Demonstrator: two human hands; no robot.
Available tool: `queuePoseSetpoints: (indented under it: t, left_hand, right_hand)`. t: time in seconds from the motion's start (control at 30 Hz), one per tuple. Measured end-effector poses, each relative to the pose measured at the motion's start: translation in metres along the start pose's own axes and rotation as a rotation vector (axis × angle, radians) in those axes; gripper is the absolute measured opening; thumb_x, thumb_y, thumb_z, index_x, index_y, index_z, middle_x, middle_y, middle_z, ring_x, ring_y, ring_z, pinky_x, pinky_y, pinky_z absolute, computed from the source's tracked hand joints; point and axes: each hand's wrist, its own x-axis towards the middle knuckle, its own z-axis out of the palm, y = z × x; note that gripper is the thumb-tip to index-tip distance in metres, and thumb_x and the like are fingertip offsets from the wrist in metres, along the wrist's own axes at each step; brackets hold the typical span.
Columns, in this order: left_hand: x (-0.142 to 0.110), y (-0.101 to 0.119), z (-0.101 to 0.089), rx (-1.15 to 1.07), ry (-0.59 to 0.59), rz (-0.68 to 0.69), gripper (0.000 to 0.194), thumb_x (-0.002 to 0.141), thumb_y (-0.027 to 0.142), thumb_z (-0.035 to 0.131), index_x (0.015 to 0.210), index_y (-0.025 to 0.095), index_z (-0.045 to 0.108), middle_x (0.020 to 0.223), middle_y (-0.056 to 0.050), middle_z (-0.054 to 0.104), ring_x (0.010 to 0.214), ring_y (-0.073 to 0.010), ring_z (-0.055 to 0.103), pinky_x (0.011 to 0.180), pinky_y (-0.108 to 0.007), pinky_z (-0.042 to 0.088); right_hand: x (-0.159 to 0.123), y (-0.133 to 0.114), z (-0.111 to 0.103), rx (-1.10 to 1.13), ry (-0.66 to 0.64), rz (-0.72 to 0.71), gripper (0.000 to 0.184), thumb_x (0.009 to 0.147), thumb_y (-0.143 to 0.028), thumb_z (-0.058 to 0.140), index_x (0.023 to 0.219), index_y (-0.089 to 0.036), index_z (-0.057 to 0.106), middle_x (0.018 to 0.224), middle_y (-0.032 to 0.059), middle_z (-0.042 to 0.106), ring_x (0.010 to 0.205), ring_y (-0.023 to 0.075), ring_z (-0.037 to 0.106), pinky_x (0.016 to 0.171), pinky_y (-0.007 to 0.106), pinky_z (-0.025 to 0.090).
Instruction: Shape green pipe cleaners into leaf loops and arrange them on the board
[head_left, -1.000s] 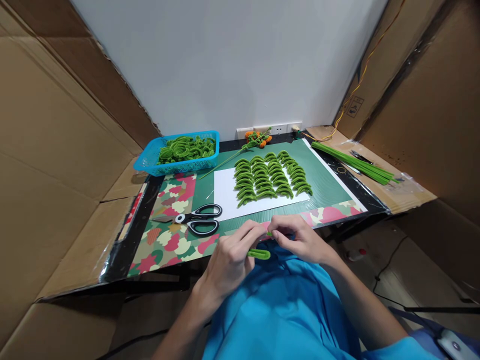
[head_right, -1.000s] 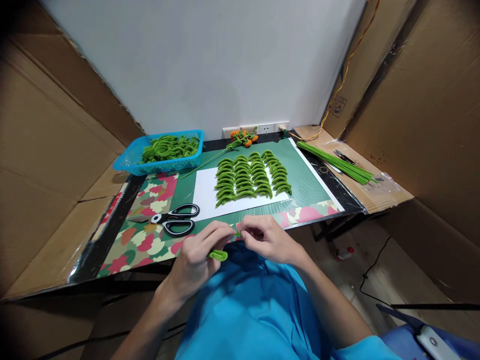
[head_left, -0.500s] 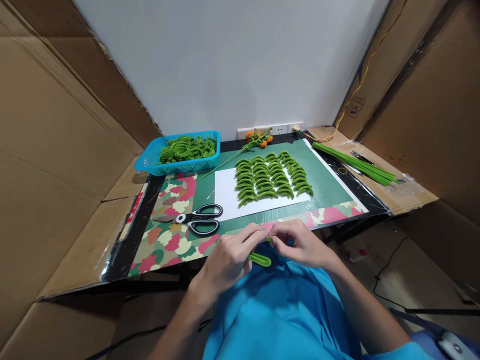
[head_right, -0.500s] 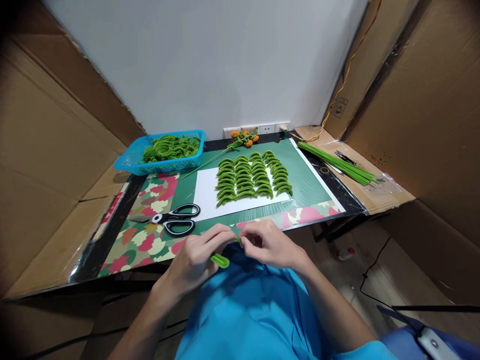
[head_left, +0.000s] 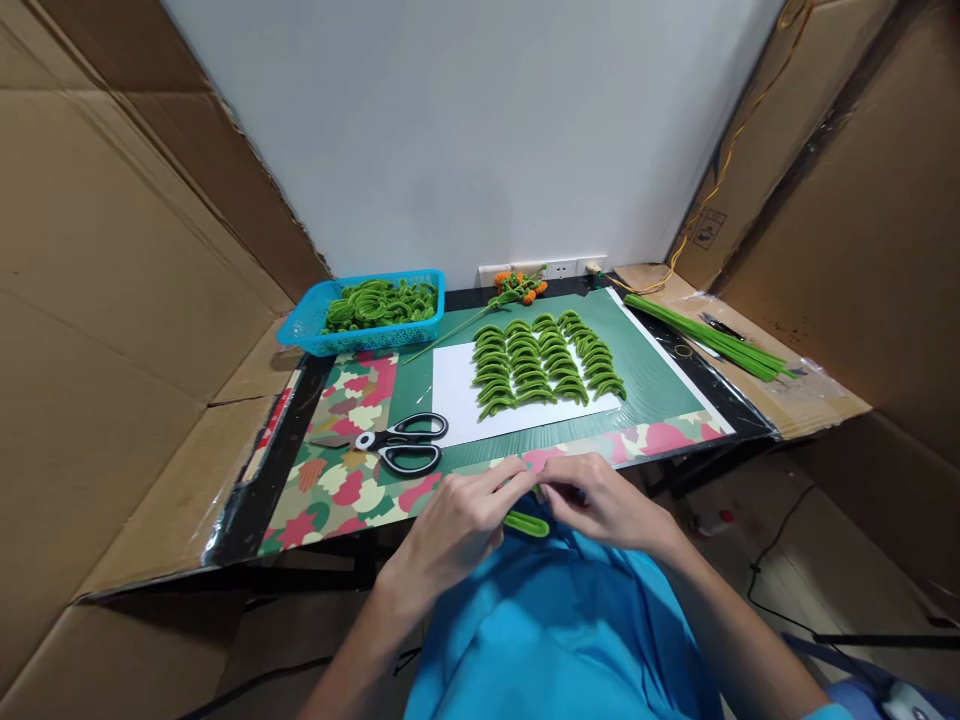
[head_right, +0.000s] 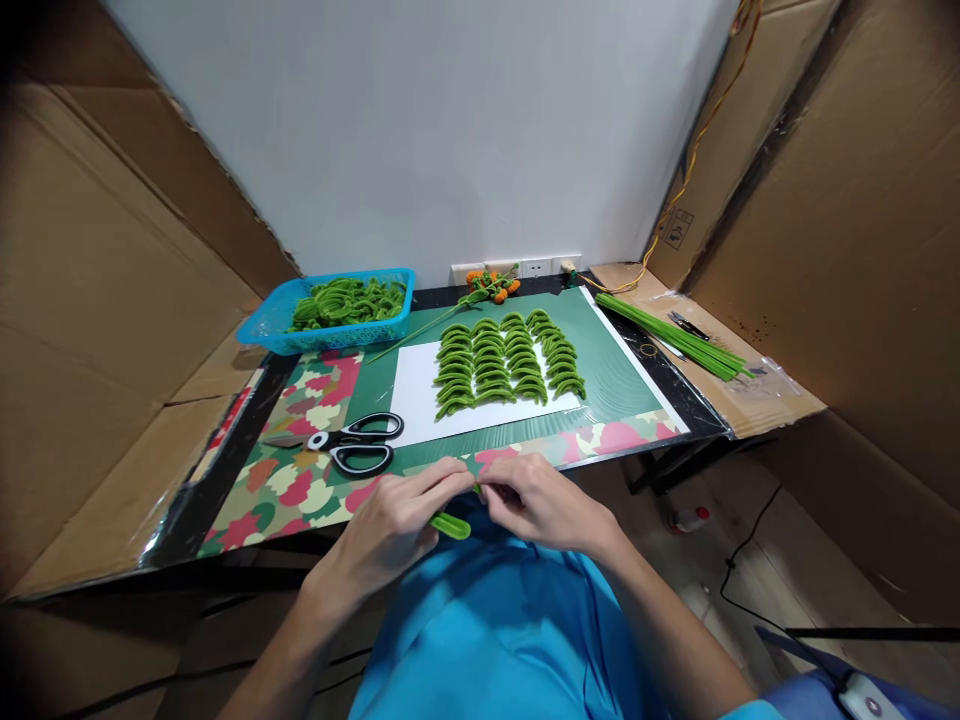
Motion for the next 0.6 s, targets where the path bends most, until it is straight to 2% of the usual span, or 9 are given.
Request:
queuePoseSetpoints:
  t: [0.1, 0.2, 0.3, 0.37, 0.47, 0.53, 0.6]
  left_hand:
    - [0.004, 0.002, -0.003, -0.018, 0.1, 0.076, 0.054, 0.081, -0.007, 0.043, 0.124, 0.016, 0.065, 0.109, -0.01, 0.08, 0.081, -0.0197, 0.078, 0.059, -0.024, 0.057]
    - [0.008, 0.005, -0.007, -0.025, 0.162, 0.121, 0.029, 0.098, 0.004, 0.045, 0.116, 0.015, 0.066, 0.102, -0.011, 0.081, 0.076, -0.0191, 0.079, 0.06, -0.024, 0.058]
    - [0.007, 0.005, -0.006, -0.032, 0.187, 0.105, 0.028, 0.101, 0.006, 0.045, 0.118, 0.016, 0.066, 0.104, -0.011, 0.08, 0.078, -0.0182, 0.079, 0.06, -0.023, 0.056]
    - [0.005, 0.005, -0.002, -0.085, 0.194, 0.042, 0.031, 0.101, 0.004, 0.047, 0.122, 0.017, 0.066, 0.107, -0.01, 0.078, 0.079, -0.0161, 0.077, 0.059, -0.021, 0.053]
    - [0.005, 0.008, 0.004, -0.273, 0.233, -0.104, 0.026, 0.102, 0.005, 0.054, 0.121, 0.019, 0.066, 0.105, -0.008, 0.074, 0.082, -0.0135, 0.072, 0.065, -0.019, 0.053]
    - [0.006, 0.012, 0.006, -0.397, 0.269, -0.213, 0.019, 0.102, 0.008, 0.059, 0.116, 0.019, 0.067, 0.099, -0.005, 0.07, 0.078, -0.0119, 0.067, 0.067, -0.02, 0.052]
    - [0.008, 0.017, 0.008, -0.472, 0.291, -0.308, 0.012, 0.102, 0.011, 0.063, 0.11, 0.02, 0.067, 0.094, -0.002, 0.066, 0.068, -0.0096, 0.06, 0.063, -0.021, 0.048]
  right_hand:
    - [-0.001, 0.001, 0.0, 0.144, -0.001, 0.044, 0.021, 0.1, -0.021, 0.056, 0.085, -0.018, 0.07, 0.069, -0.0007, 0.057, 0.061, 0.0137, 0.044, 0.059, 0.027, 0.035]
    - [-0.002, 0.008, 0.005, 0.385, 0.003, 0.124, 0.029, 0.102, -0.034, 0.062, 0.08, -0.017, 0.069, 0.067, -0.0005, 0.055, 0.058, 0.0123, 0.043, 0.053, 0.025, 0.032]
    - [-0.002, 0.013, 0.012, 0.644, 0.023, 0.188, 0.036, 0.102, -0.046, 0.064, 0.081, -0.017, 0.066, 0.065, -0.0027, 0.052, 0.053, 0.0099, 0.038, 0.049, 0.024, 0.03]
    - [-0.001, 0.013, 0.013, 0.691, 0.061, 0.2, 0.035, 0.103, -0.047, 0.064, 0.085, -0.017, 0.066, 0.067, -0.0031, 0.051, 0.055, 0.0097, 0.039, 0.05, 0.023, 0.03]
    - [-0.001, 0.008, 0.013, 0.61, 0.131, 0.175, 0.03, 0.105, -0.045, 0.063, 0.096, -0.018, 0.069, 0.073, -0.0019, 0.053, 0.06, 0.011, 0.042, 0.053, 0.023, 0.032]
    - [-0.002, 0.005, 0.013, 0.569, 0.179, 0.148, 0.03, 0.106, -0.047, 0.061, 0.103, -0.019, 0.07, 0.075, -0.0009, 0.054, 0.062, 0.0121, 0.043, 0.054, 0.024, 0.034]
    - [-0.003, 0.001, 0.015, 0.529, 0.236, 0.137, 0.032, 0.106, -0.049, 0.059, 0.104, -0.019, 0.07, 0.076, 0.0004, 0.056, 0.063, 0.0134, 0.046, 0.054, 0.024, 0.037]
